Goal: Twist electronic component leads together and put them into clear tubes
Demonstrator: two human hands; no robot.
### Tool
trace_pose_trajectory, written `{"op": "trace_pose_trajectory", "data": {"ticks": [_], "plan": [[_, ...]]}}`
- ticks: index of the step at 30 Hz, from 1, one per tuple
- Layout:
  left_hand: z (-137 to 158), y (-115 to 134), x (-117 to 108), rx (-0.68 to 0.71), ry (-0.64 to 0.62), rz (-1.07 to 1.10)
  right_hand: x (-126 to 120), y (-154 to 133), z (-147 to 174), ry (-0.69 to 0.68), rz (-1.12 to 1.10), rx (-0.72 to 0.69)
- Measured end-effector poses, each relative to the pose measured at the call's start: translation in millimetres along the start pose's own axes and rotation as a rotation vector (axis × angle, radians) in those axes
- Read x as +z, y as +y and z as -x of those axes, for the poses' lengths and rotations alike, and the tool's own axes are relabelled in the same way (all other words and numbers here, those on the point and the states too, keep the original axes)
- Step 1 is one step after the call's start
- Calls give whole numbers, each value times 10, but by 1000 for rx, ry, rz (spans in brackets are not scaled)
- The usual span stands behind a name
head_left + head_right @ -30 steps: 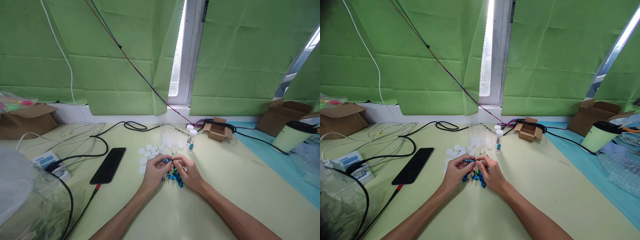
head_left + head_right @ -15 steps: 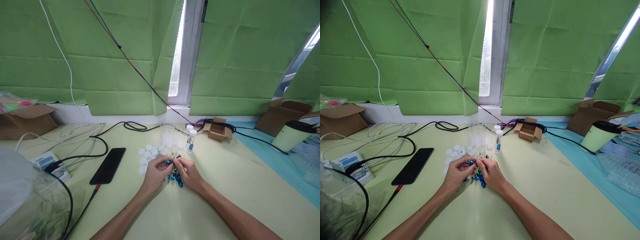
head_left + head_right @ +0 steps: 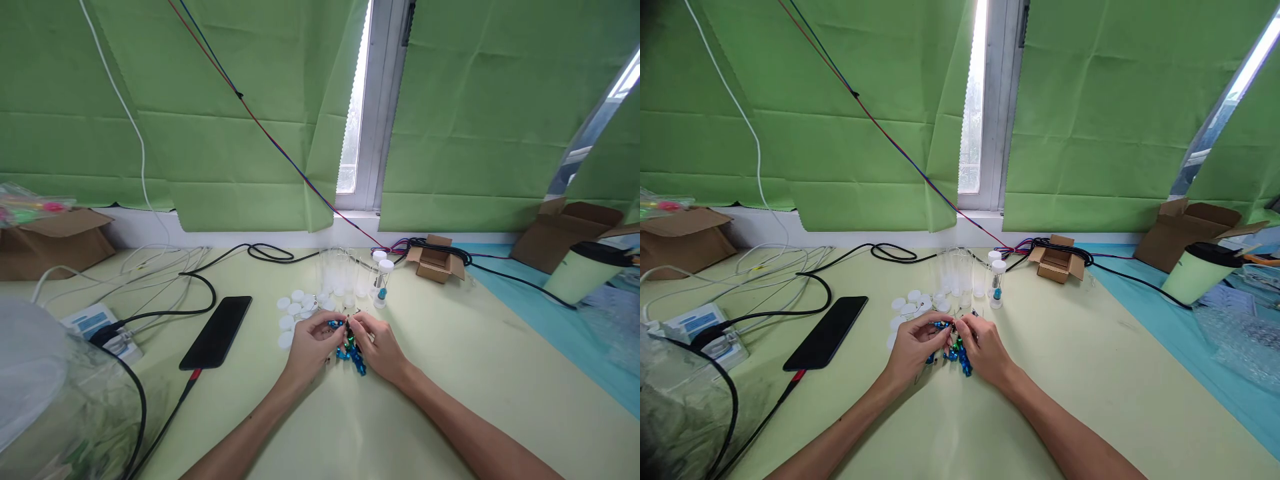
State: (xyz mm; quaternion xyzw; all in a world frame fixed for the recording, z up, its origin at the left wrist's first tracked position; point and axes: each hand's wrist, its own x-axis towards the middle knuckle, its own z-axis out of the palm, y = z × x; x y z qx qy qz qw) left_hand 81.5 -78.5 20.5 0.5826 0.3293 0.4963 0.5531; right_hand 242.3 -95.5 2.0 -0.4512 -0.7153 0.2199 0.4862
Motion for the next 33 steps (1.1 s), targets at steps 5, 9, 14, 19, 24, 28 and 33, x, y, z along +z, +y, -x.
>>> {"op": "trace_pose_trajectory", "data": {"ticks": [5, 9, 14, 19, 24, 28, 33], "plan": [[-8, 34, 1, -34, 21, 14, 6, -9, 24, -15, -85, 47], [-3, 36, 1, -35, 9, 16, 3, -26, 20, -32, -99, 38], [0, -22, -17, 5, -13, -4, -11, -40, -4, -34, -47, 8], [1, -57, -16, 47, -45, -9, 3, -8, -4, -4, 18, -21], [5, -45, 0, 44, -55, -9, 8, -1, -3, 4, 26, -52], [6, -47, 6, 38, -54, -8, 7, -13, -13, -6, 7, -62], [8, -22, 7, -6, -18, 1, 14, 3, -8, 18, 42, -27]]}}
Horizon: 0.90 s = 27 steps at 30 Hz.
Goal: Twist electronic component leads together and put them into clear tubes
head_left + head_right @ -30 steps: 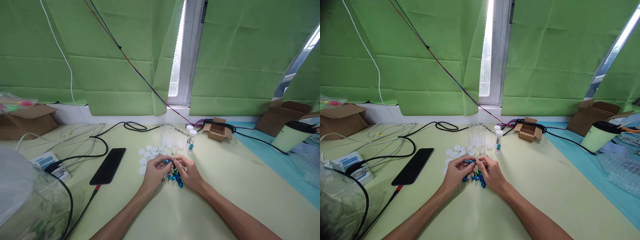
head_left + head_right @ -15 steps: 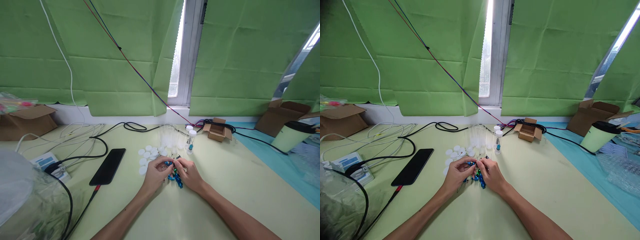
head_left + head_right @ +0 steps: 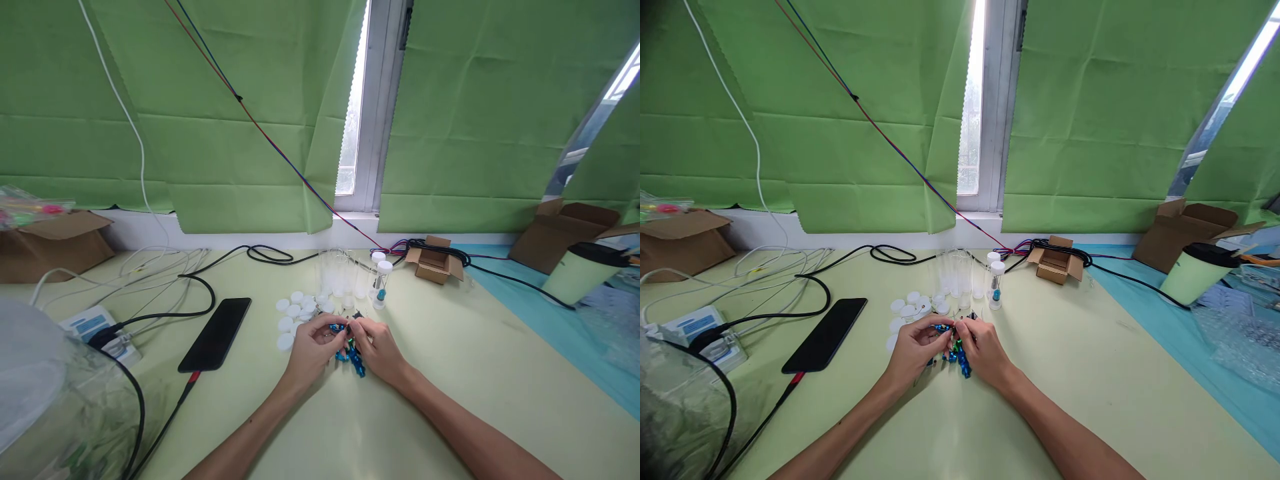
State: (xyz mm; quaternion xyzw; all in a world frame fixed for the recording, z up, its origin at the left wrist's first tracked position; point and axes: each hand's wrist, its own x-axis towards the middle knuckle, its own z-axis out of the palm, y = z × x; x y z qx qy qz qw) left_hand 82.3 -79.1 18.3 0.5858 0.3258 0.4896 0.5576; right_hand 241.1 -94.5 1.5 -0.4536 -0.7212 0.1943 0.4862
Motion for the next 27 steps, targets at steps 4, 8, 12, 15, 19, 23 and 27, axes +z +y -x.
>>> {"op": "trace_pose_trajectory", "data": {"ticks": [4, 8, 12, 15, 19, 23, 27], "plan": [[-3, 64, 2, -45, 40, -8, -8, -17, 22, -25, -62, 44], [-7, 104, 11, -54, 59, -9, -17, -48, 31, -44, -126, 72], [-1, 97, 15, -47, 48, -6, -22, -62, 26, -57, -130, 57], [6, 75, 10, -40, 30, -11, -25, -59, 25, -57, -102, 37], [4, 41, 2, -28, 15, -16, -20, -39, 19, -46, -58, 8], [-3, 29, 6, -10, 1, -25, -12, -24, 7, -38, -38, -2], [0, 37, 20, 5, 2, -34, -13, -27, -4, -50, -38, 7]]}}
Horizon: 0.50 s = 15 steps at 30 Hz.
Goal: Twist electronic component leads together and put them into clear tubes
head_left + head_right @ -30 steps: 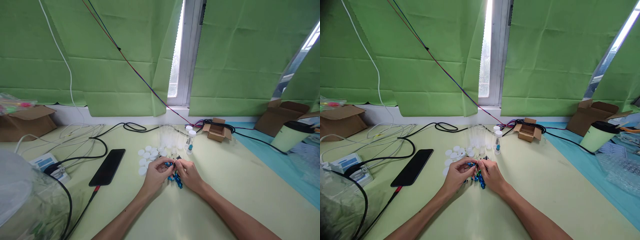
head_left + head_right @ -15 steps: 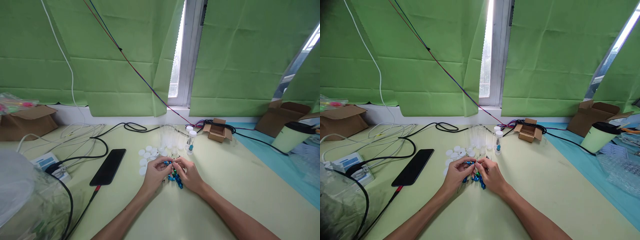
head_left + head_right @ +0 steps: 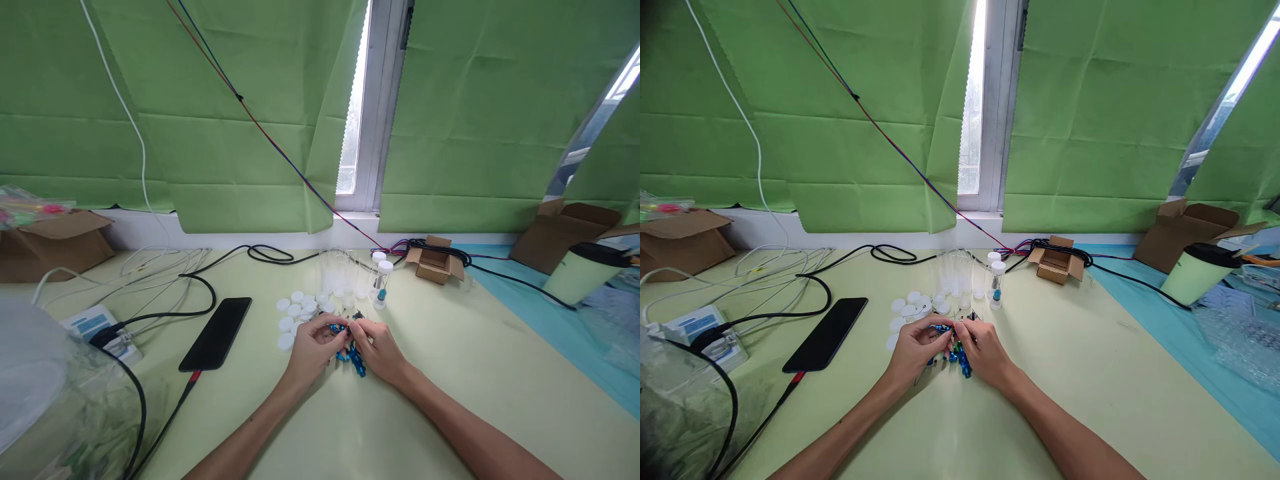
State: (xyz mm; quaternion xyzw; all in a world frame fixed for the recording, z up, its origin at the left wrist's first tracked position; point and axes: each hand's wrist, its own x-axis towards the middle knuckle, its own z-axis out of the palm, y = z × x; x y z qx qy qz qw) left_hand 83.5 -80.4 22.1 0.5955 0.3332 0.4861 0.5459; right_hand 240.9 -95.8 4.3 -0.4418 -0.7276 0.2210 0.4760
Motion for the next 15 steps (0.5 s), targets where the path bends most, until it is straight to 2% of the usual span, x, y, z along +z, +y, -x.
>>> {"op": "trace_pose_trajectory", "data": {"ticks": [7, 15], "plan": [[5, 23, -6, -20, 19, 10, 5, 3, 1, 30, 32, -7], [-6, 68, -6, -45, 49, 22, -4, -34, 25, -18, -98, 65]]}}
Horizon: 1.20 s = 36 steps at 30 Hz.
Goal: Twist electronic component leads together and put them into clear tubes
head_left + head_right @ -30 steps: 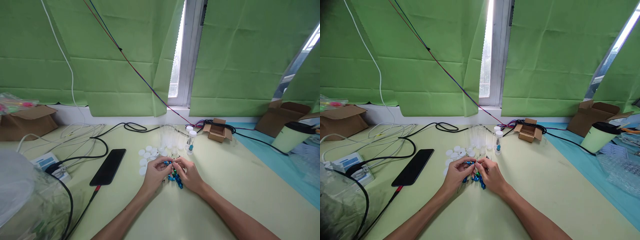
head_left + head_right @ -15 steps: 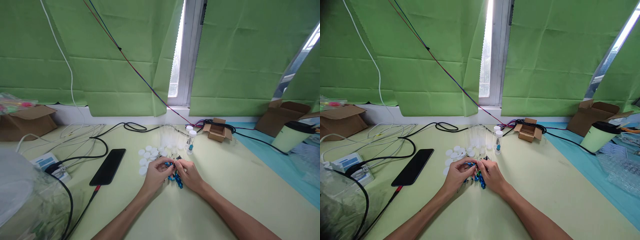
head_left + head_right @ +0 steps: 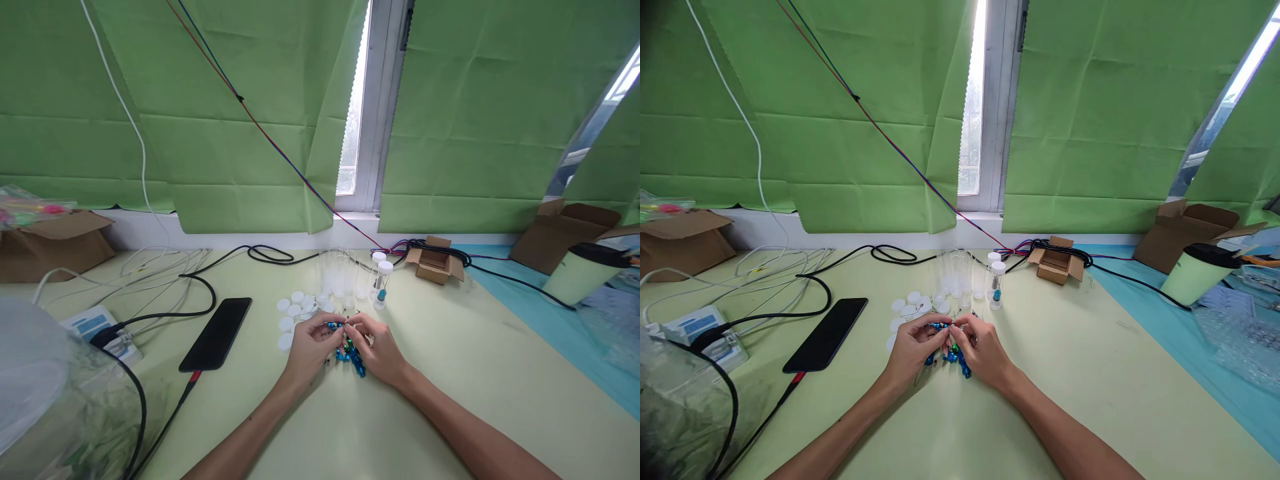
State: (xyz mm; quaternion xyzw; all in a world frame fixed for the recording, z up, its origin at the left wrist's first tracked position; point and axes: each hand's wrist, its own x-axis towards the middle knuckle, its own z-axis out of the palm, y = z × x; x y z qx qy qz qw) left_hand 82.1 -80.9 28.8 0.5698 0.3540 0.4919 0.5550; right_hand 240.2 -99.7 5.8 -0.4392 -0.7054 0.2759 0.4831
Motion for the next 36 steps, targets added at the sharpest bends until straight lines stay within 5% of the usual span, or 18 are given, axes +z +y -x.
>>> {"op": "trace_pose_trajectory", "data": {"ticks": [22, 36], "plan": [[11, -52, -4, 43, -66, 16, 27, 92, -17, 44, 135, -69], [14, -66, -20, 34, -32, 45, -5, -8, -8, 6, -7, -5]]}}
